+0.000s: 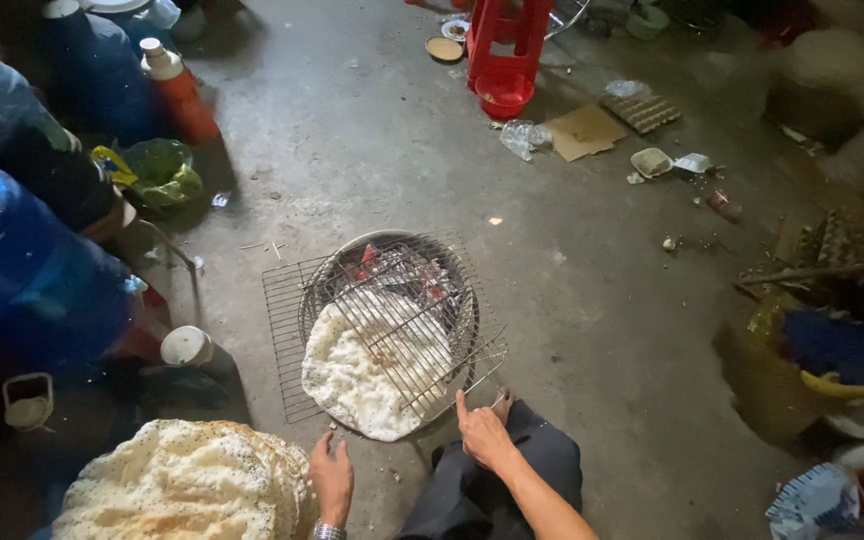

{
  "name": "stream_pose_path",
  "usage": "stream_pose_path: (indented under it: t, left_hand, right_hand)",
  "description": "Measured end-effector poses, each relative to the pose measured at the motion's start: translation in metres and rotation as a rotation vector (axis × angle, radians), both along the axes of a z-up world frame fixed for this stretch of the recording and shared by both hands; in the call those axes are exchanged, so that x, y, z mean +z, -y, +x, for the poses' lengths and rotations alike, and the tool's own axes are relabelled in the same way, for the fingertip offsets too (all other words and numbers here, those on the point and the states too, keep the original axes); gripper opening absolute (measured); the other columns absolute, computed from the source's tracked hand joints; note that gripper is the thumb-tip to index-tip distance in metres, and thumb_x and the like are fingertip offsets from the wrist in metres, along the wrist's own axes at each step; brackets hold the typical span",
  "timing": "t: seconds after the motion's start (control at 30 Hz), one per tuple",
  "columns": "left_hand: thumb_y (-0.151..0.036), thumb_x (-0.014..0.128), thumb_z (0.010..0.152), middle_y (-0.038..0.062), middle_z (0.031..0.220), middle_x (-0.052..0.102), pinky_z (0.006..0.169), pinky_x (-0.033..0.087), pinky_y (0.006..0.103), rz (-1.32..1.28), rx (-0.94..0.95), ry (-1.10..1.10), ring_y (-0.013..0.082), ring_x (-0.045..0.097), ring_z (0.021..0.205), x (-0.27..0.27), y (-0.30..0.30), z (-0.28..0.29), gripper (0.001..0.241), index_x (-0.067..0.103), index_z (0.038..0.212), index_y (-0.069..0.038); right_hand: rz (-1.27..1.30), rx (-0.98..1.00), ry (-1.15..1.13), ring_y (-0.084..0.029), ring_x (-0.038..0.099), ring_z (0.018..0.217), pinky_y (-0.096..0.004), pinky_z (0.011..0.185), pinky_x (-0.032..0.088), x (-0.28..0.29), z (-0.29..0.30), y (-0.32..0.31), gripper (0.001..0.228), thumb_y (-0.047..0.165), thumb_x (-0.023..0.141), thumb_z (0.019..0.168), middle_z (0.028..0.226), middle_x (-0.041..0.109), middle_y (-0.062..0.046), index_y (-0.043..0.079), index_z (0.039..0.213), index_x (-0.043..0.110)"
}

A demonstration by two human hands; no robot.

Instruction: Grilling large rice crackers over a charcoal fire using a wire rack to flip them for even cooking.

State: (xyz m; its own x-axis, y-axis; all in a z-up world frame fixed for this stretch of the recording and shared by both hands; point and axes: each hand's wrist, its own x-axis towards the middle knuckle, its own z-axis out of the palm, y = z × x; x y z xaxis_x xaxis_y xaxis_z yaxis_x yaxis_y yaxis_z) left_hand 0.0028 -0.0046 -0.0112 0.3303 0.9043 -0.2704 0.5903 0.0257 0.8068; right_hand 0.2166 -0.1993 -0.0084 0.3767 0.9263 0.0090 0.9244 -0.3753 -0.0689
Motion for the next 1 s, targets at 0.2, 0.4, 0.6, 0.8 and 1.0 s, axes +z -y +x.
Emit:
stream_pose_path:
  t: [0.2, 0.4, 0.6, 0.8, 1.0]
  left_hand:
    - [-0.016, 0.055, 0.085, 0.019, 0.135, 0.047, 0.105, 0.04, 0.0456, 0.129, -0.072, -0.004, 0.0326, 0.048, 0.124, -0.01, -0.002, 0.0, 0.049, 0.048, 0.13, 0.003]
    - [-0.017, 0.061, 0.08, 0.021, 0.139, 0.039, 0.104, 0.04, 0.052, 0.244, -0.108, -0.061, 0.0356, 0.044, 0.125, -0.032, -0.008, -0.001, 0.064, 0.039, 0.137, 0.001]
    - [-0.021, 0.061, 0.081, 0.029, 0.152, 0.017, 0.11, 0.025, 0.0596, 0.271, -0.134, -0.08, 0.0437, 0.023, 0.139, -0.036, -0.007, 0.0, 0.071, 0.031, 0.142, -0.002]
    - [-0.016, 0.065, 0.076, 0.03, 0.155, 0.01, 0.112, 0.02, 0.0579, 0.335, -0.157, -0.099, 0.043, 0.013, 0.142, -0.039, -0.006, 0.005, 0.079, 0.028, 0.145, -0.001]
    - [-0.014, 0.066, 0.071, 0.031, 0.155, 0.004, 0.111, 0.017, 0.0589, 0.565, -0.242, -0.173, 0.0472, 0.005, 0.141, -0.046, -0.012, 0.011, 0.089, 0.022, 0.147, -0.001]
  right_hand:
    - [-0.068, -0.017, -0.039, -0.03, 0.056, 0.057, -0.035, 0.068, 0.046, -0.004, 0.002, -0.001, 0.073, 0.004, 0.055, 0.072, 0.066, 0.062, -0.018, -0.02, 0.136, 0.032]
    - [-0.052, 0.003, 0.022, -0.028, 0.055, 0.053, -0.034, 0.064, 0.046, 0.001, 0.001, -0.001, 0.072, 0.005, 0.057, 0.07, 0.063, 0.061, -0.017, -0.021, 0.134, 0.035]
    - [-0.039, 0.002, 0.011, -0.028, 0.055, 0.053, -0.033, 0.065, 0.046, 0.005, 0.0, -0.001, 0.071, 0.004, 0.055, 0.07, 0.063, 0.061, -0.017, -0.02, 0.133, 0.036]
    - [-0.02, -0.017, -0.03, -0.03, 0.056, 0.055, -0.035, 0.065, 0.047, 0.003, 0.001, -0.001, 0.069, 0.004, 0.053, 0.072, 0.064, 0.061, -0.018, -0.018, 0.135, 0.036]
    - [-0.019, -0.012, -0.062, -0.03, 0.057, 0.056, -0.033, 0.068, 0.046, -0.001, 0.002, 0.0, 0.076, 0.002, 0.059, 0.067, 0.064, 0.063, -0.018, -0.02, 0.135, 0.033]
